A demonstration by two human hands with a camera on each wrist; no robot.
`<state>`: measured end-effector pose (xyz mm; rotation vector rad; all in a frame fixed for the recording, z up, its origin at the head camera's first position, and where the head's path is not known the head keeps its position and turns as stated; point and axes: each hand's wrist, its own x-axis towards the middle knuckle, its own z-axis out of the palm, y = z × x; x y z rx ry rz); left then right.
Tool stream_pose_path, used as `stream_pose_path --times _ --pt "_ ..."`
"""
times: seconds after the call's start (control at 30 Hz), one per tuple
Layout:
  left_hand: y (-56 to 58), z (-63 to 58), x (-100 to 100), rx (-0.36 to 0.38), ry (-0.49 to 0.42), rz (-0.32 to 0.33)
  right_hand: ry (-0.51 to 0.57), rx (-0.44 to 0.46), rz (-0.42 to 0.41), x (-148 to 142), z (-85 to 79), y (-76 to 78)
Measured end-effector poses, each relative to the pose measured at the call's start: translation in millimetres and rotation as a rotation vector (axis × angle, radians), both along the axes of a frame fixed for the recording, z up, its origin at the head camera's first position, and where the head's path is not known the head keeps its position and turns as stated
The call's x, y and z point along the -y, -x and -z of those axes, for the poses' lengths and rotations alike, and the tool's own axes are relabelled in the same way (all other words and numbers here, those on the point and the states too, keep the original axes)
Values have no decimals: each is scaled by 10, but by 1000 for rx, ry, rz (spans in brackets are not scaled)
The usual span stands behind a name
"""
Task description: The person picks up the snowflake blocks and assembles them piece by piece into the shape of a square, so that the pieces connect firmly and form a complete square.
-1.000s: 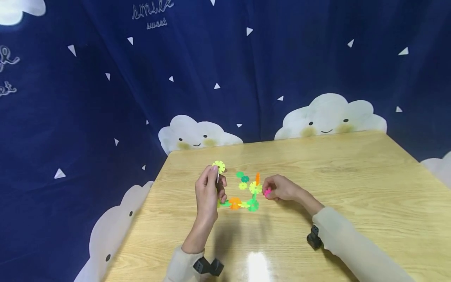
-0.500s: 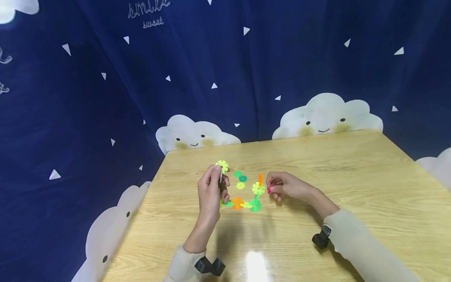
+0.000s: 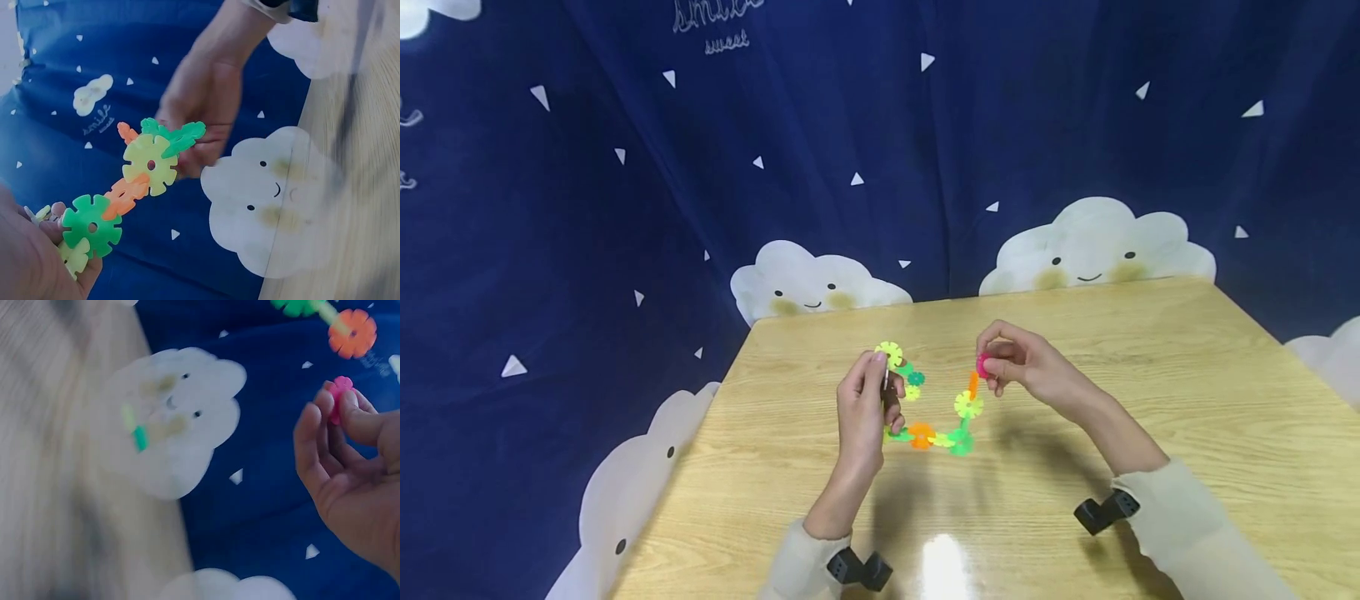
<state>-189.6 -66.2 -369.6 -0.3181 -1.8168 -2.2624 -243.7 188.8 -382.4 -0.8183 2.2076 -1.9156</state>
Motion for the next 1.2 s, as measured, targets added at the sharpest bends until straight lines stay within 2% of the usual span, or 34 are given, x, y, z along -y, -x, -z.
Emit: stream_pose_path --times 0.17,0.37,0.5,0.67,0.97,1.2 --pt "-16 -3 -99 -7 0 34 34 -96 142 106 -206 -133" --pt "-43 -21 -200 -5 6 57 164 -168 197 272 -339 -289" --pt "-45 -37 -246 -4 -8 50 209 -196 234 365 -390 -381" --pt "-52 -47 -292 -4 -25 58 171 -243 279 453 -406 -441" --pt "-91 -59 -339 -12 6 79 89 -349 359 512 -403 -442" --pt "-96 -57 -349 0 18 85 91 -374 404 541 -403 -439"
